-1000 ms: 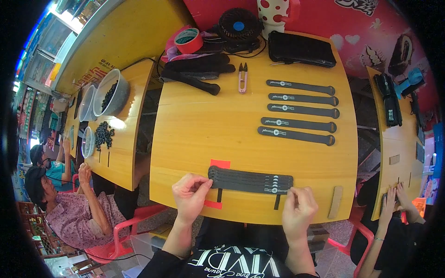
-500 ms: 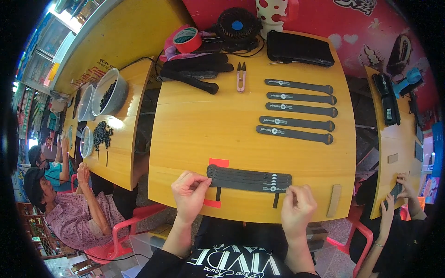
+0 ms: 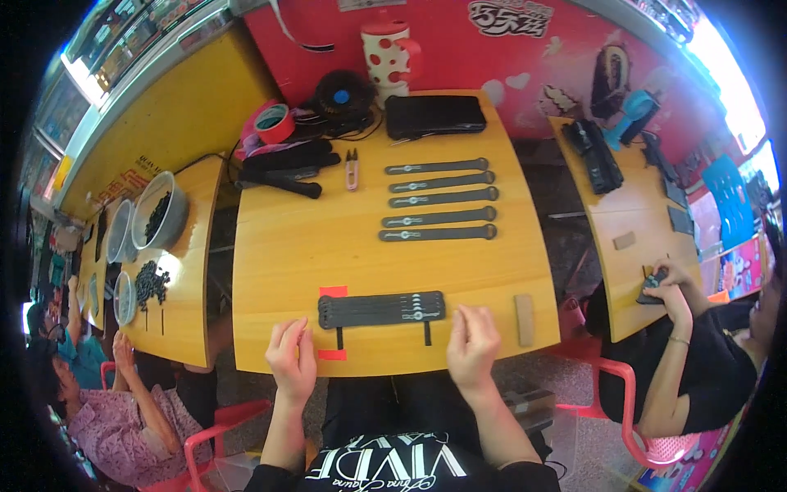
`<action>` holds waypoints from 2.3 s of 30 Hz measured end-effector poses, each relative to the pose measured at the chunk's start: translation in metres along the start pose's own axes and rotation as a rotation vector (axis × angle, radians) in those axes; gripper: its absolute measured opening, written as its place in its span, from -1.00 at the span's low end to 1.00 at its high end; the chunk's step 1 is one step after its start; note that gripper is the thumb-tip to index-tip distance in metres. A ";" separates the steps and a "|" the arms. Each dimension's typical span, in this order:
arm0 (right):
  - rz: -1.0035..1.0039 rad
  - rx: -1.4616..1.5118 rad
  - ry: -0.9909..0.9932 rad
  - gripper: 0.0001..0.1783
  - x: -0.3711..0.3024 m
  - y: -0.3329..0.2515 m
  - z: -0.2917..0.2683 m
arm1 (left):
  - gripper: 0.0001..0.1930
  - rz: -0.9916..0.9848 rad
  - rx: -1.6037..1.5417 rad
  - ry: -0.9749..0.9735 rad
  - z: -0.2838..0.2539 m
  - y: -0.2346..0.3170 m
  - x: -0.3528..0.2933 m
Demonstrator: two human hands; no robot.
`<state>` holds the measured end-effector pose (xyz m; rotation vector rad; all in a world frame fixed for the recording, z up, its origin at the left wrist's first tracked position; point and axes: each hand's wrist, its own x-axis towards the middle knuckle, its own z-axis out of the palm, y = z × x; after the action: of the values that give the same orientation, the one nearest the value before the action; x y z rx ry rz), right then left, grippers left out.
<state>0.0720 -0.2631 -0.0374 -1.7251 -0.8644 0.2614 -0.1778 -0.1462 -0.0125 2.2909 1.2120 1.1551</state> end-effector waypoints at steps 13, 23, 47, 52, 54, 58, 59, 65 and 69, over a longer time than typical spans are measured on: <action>-0.420 -0.941 -0.312 -0.27 -0.024 -0.015 -0.034 | 0.04 0.113 0.319 -0.731 -0.011 0.000 0.004; -0.304 -0.805 -0.072 -0.42 0.006 0.009 -0.098 | 0.01 0.068 0.265 -0.635 -0.018 -0.006 0.013; -0.339 -0.914 -0.207 -0.57 0.045 -0.012 0.017 | -0.08 0.061 0.460 -0.735 0.017 -0.014 0.041; -0.278 -0.546 -0.074 -0.66 0.077 0.021 -0.018 | -0.25 -0.067 -0.109 -0.477 -0.001 -0.032 0.049; -0.215 -0.502 0.003 -0.69 0.097 0.024 -0.022 | -0.48 -0.080 -0.040 -0.339 -0.008 -0.024 0.062; -0.112 -0.767 0.053 -0.71 0.125 0.018 -0.014 | -0.66 -0.075 -0.079 -0.154 -0.010 0.003 0.063; -0.066 -0.817 0.032 -0.72 0.128 0.014 -0.010 | -0.68 -0.036 -0.099 -0.172 -0.012 0.009 0.061; -0.164 -0.800 0.091 -0.82 0.137 0.021 -0.004 | -0.72 0.115 -0.089 -0.233 -0.011 0.022 0.049; -0.408 -0.368 -0.093 -0.86 0.125 0.013 -0.012 | -0.68 0.184 -0.101 -0.278 -0.018 0.029 0.048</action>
<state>0.1723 -0.1907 -0.0133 -1.8290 -1.3739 -0.1001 -0.1603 -0.1272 0.0406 2.4258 0.8380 0.8923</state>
